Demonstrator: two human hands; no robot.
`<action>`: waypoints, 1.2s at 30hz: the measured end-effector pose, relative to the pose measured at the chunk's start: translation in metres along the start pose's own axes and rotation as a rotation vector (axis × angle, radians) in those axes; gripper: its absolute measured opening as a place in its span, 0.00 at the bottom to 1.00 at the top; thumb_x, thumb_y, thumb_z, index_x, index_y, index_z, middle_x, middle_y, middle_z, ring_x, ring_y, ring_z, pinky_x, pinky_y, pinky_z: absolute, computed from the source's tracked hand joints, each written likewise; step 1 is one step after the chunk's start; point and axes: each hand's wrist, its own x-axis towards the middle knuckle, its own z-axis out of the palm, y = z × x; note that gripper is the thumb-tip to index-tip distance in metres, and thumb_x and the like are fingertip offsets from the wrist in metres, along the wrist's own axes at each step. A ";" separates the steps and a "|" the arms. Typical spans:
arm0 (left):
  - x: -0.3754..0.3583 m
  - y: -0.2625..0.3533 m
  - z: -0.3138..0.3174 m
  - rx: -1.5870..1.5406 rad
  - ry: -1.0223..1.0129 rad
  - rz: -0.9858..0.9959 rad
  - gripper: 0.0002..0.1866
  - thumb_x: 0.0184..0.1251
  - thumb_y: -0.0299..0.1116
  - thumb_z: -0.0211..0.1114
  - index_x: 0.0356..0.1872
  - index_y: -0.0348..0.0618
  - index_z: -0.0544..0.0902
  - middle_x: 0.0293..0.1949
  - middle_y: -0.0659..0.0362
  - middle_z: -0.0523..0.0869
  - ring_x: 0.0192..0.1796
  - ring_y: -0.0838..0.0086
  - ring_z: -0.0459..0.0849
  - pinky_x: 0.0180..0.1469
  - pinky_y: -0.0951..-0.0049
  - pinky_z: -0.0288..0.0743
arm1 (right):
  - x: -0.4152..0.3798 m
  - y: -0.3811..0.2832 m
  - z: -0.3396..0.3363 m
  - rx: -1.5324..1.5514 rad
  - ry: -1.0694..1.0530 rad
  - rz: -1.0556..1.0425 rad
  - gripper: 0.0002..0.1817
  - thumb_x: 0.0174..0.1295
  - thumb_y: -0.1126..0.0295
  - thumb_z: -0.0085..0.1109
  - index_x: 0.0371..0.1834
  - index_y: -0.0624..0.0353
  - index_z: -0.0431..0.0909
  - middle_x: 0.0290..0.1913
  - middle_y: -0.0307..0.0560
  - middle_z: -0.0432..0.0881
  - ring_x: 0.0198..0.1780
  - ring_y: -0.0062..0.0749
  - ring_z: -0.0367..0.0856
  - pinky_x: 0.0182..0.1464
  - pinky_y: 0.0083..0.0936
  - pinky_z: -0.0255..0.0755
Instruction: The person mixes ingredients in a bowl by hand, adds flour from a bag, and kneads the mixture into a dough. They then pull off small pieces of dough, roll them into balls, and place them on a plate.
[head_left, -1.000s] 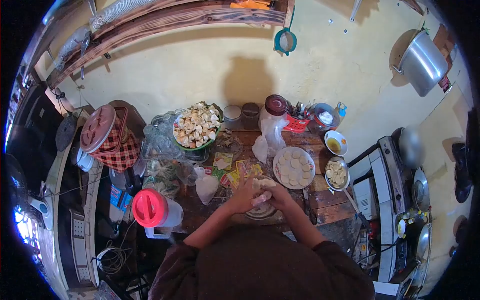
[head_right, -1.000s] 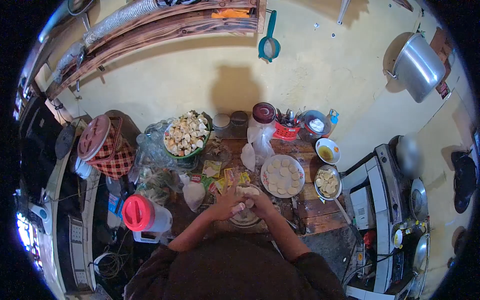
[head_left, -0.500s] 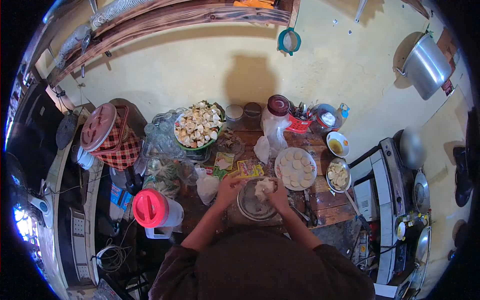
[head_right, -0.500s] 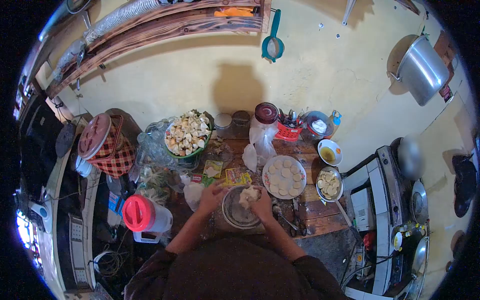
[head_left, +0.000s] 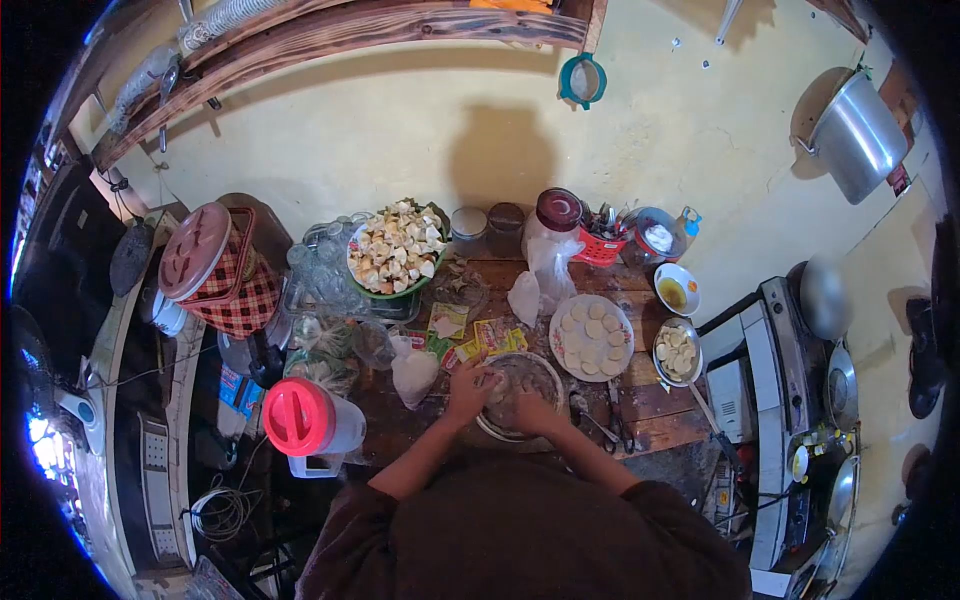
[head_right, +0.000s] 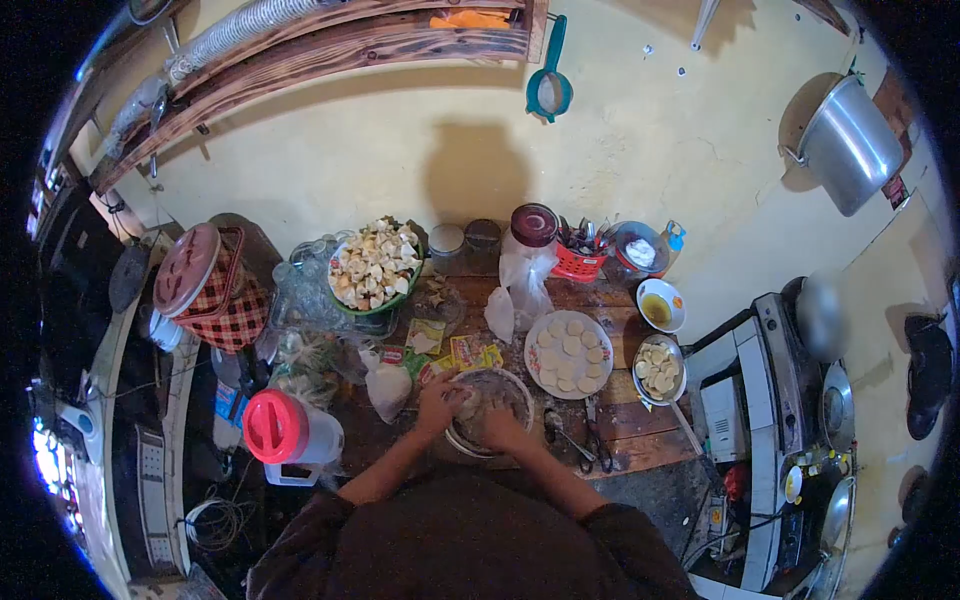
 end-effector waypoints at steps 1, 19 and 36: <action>-0.001 0.002 0.001 0.000 0.001 0.001 0.10 0.49 0.32 0.66 0.31 0.37 0.84 0.48 0.49 0.79 0.51 0.59 0.78 0.57 0.65 0.66 | 0.011 0.001 0.024 0.000 0.001 0.000 0.41 0.53 0.56 0.55 0.64 0.70 0.51 0.61 0.75 0.58 0.65 0.63 0.54 0.65 0.40 0.54; -0.008 0.013 0.007 -0.137 0.084 -0.083 0.28 0.44 0.14 0.47 0.53 0.37 0.68 0.43 0.45 0.80 0.48 0.56 0.79 0.53 0.65 0.69 | 0.025 0.028 0.007 0.336 -0.099 -0.143 0.29 0.37 0.67 0.65 0.48 0.60 0.72 0.40 0.55 0.80 0.43 0.50 0.78 0.47 0.38 0.71; -0.008 0.009 0.009 -0.132 0.040 -0.198 0.29 0.46 0.14 0.50 0.55 0.40 0.66 0.46 0.43 0.79 0.51 0.55 0.78 0.53 0.65 0.70 | 0.007 0.020 0.026 -0.004 0.327 0.059 0.20 0.49 0.62 0.59 0.42 0.63 0.76 0.34 0.57 0.79 0.38 0.52 0.78 0.43 0.41 0.72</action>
